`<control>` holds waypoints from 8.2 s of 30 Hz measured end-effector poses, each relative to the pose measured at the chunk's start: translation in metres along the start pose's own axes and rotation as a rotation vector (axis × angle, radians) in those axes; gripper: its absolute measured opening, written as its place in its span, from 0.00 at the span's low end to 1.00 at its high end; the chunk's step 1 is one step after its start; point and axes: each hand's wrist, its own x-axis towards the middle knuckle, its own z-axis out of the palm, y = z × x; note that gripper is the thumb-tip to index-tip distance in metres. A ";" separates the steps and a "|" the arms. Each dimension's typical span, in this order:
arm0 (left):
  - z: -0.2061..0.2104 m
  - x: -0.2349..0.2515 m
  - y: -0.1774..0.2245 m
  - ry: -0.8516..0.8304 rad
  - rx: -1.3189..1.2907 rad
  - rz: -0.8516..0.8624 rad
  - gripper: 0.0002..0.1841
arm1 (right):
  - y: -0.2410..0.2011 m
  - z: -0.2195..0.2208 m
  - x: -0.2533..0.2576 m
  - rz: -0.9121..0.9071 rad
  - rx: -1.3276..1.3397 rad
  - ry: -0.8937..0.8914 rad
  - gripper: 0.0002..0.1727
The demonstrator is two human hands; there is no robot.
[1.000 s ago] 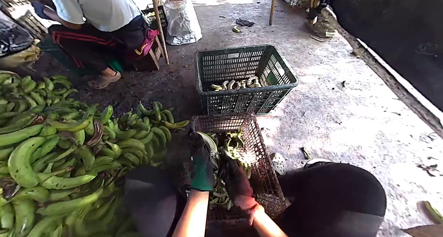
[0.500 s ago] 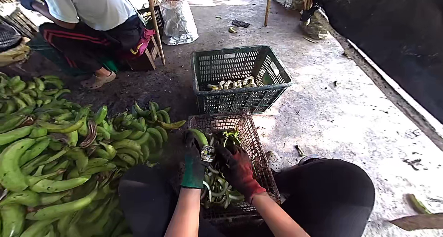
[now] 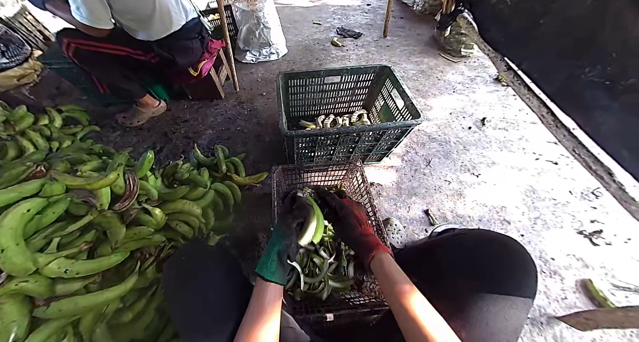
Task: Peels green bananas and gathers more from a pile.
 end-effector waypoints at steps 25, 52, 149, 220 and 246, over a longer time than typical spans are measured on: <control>0.010 -0.011 0.000 0.172 -0.137 -0.125 0.19 | -0.011 0.021 -0.024 -0.039 0.072 0.142 0.25; 0.040 0.078 0.169 0.202 -0.077 1.101 0.20 | 0.057 -0.052 -0.047 0.185 0.040 -0.491 0.18; 0.003 -0.003 0.014 0.047 0.042 0.091 0.14 | -0.002 -0.003 -0.009 -0.065 0.121 0.109 0.24; -0.199 -0.107 0.074 0.882 0.041 0.712 0.27 | 0.045 0.079 -0.054 0.318 0.099 -0.497 0.29; -0.235 -0.151 0.069 0.727 -0.067 0.470 0.24 | 0.022 0.087 -0.061 0.280 0.592 -0.394 0.23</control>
